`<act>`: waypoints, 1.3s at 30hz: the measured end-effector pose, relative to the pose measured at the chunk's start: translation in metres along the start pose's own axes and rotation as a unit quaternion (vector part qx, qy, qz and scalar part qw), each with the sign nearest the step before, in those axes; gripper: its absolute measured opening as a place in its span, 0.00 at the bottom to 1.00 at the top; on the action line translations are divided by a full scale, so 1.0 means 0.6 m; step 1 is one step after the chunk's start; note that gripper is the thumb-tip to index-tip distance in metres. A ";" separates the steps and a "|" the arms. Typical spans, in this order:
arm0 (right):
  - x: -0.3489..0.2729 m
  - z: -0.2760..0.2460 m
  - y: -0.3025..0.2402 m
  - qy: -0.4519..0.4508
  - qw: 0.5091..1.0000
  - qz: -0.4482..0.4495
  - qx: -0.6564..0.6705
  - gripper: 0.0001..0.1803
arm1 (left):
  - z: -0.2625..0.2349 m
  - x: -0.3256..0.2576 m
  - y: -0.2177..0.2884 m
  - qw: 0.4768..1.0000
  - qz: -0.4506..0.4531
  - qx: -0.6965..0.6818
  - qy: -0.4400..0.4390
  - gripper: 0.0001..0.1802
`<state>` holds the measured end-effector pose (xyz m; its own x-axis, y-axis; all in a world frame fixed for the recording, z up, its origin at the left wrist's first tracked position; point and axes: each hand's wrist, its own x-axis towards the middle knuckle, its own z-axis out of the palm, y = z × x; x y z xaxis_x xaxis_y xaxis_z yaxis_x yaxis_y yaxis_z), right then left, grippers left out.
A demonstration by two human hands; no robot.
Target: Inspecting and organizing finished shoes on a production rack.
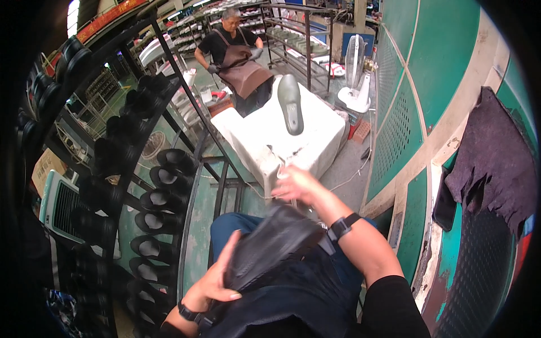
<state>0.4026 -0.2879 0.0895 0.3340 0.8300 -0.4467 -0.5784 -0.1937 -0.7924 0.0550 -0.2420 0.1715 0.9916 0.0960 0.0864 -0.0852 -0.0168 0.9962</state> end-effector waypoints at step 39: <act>-0.159 0.098 0.156 -0.191 0.969 -0.030 -0.153 0.24 | 0.183 -0.817 0.022 0.474 -0.703 0.372 0.377 0.23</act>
<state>0.2727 -0.3546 0.0824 0.0270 0.9664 -0.2556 -0.2994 -0.2362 -0.9244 -0.4218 -0.3988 0.1412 -0.3242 0.8570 -0.4006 0.9448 0.2723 -0.1822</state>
